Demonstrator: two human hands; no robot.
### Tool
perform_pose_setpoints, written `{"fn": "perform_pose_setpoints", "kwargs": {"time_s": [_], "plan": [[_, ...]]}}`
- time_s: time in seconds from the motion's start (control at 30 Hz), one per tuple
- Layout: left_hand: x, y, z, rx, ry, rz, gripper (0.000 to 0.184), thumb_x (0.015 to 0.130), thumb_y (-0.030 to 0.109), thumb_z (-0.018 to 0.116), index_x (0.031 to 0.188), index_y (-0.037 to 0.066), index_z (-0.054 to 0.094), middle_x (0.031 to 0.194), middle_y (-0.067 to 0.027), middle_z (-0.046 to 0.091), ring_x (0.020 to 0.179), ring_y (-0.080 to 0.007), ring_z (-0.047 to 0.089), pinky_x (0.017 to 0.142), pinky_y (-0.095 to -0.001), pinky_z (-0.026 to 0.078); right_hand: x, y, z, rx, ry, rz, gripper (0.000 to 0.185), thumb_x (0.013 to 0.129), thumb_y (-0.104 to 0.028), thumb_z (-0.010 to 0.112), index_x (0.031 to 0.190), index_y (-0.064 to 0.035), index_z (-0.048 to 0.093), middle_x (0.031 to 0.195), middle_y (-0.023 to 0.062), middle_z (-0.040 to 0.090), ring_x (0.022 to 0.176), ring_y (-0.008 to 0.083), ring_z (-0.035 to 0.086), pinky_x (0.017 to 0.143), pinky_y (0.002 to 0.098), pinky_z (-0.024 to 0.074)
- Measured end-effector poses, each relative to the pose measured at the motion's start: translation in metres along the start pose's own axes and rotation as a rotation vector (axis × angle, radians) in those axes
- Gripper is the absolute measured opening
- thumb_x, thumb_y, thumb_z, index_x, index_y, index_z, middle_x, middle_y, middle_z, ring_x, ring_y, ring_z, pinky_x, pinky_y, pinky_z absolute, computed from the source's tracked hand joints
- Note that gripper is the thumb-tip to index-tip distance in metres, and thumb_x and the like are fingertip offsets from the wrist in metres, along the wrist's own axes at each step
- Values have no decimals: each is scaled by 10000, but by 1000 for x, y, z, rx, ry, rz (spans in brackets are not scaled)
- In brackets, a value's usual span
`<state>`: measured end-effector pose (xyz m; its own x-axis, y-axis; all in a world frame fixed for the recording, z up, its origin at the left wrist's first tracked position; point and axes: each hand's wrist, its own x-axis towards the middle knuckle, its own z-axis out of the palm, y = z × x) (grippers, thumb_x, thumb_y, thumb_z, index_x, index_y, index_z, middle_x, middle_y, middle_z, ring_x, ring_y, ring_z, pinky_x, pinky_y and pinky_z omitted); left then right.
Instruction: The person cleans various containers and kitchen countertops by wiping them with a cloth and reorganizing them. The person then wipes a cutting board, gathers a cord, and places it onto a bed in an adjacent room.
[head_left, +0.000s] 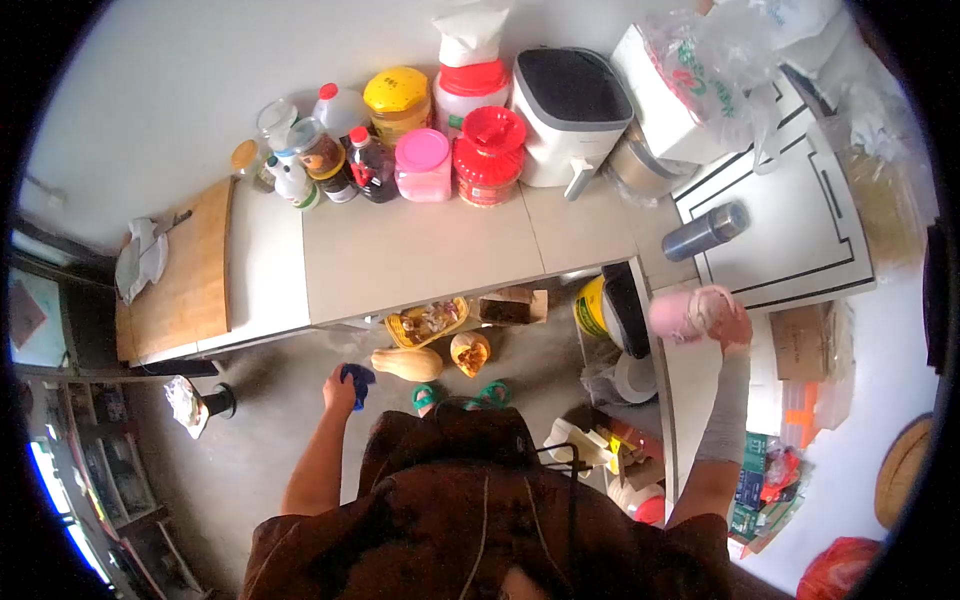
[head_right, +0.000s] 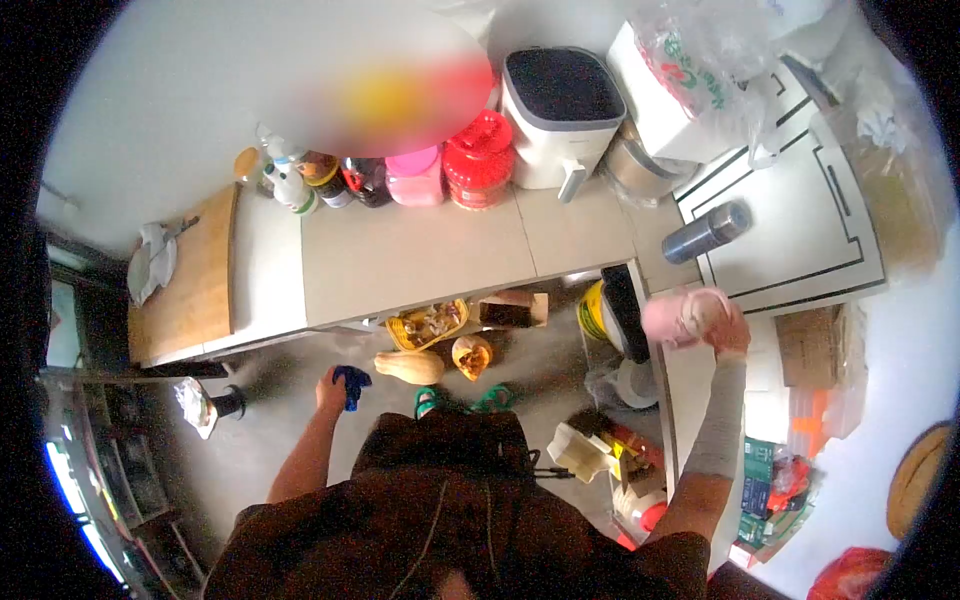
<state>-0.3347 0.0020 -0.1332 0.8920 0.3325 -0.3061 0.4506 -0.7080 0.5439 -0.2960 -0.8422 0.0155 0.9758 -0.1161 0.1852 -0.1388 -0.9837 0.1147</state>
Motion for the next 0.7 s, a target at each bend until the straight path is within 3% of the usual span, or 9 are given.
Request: {"fn": "perform_pose_setpoints", "kwargs": {"time_s": [0.07, 0.13, 0.2, 0.23, 0.43, 0.47, 0.5, 0.57, 0.7], "plan": [[-9, -20, 3, -48, 39, 28, 348, 852, 173, 579, 1186, 77, 596, 1034, -222, 655, 989, -402, 612, 873, -451, 476, 50, -92, -105, 1024, -194, 633, 417, 888, -358, 619, 1216, -105, 572, 1005, 112, 626, 831, 282, 642, 742, 311, 543], [-22, -33, 3, -100, 57, -77, 347, 847, 187, 582, 1175, 76, 606, 1048, -222, 652, 1001, -399, 609, 873, -455, 476, 93, -146, -162, 1118, -68, 502, 424, 893, -361, 618, 1219, -93, 570, 962, 86, 609, 759, 231, 633, 618, 301, 552], [-30, -65, 13, -145, 62, -159, 352, 847, 193, 582, 1178, 76, 605, 1047, -227, 650, 1000, -399, 610, 870, -455, 478, 148, -154, -174, 1095, 138, 70, 299, 910, -323, 599, 1051, -60, 612, 873, 53, 626, 623, 157, 625, 490, 286, 532], [-35, -78, 20, -174, 62, -238, 357, 846, 199, 582, 1181, 75, 605, 1047, -231, 648, 999, -398, 612, 867, -455, 479, 163, -209, -241, 1227, 56, 334, 323, 919, -323, 587, 1098, -55, 608, 885, 52, 629, 644, 163, 636, 500, 291, 538], [-104, -93, 16, -355, 213, -532, 298, 858, 115, 588, 1128, -10, 610, 973, -184, 681, 866, -284, 656, 795, -396, 508, 323, -264, -347, 1334, 108, 23, 443, 915, -322, 597, 1252, -44, 526, 1110, 162, 595, 881, 254, 651, 741, 345, 584], [-105, -150, 53, -688, 263, -522, 276, 856, 81, 587, 1112, -21, 613, 949, -162, 682, 842, -253, 649, 774, -382, 512, 345, -281, -360, 1407, 107, 57, 444, 912, -318, 604, 1254, -45, 524, 1108, 162, 594, 887, 266, 648, 754, 355, 586], [-107, -197, 84, -1020, 319, -516, 256, 854, 48, 587, 1096, -31, 615, 926, -139, 683, 818, -222, 641, 753, -368, 517, 372, -288, -364, 1434, 95, 39, 436, 913, -314, 603, 1250, -49, 526, 1107, 163, 594, 892, 271, 646, 759, 355, 585], [-145, -146, 60, -686, 441, -787, 224, 854, 36, 582, 1064, -29, 622, 909, -116, 680, 794, -220, 643, 709, -358, 529, 422, -300, -360, 1472, 75, 9, 428, 913, -310, 601, 1247, -52, 528, 1107, 163, 593, 898, 277, 645, 765, 356, 585], [-200, -124, 79, -969, 531, -837, 208, 859, 31, 574, 1054, -29, 615, 901, -128, 672, 784, -229, 643, 675, -354, 537, 537, -309, -280, 1211, 90, -111, 436, 894, -332, 602, 1199, -24, 556, 1099, 165, 604, 986, 301, 628, 802, 369, 573]]}}
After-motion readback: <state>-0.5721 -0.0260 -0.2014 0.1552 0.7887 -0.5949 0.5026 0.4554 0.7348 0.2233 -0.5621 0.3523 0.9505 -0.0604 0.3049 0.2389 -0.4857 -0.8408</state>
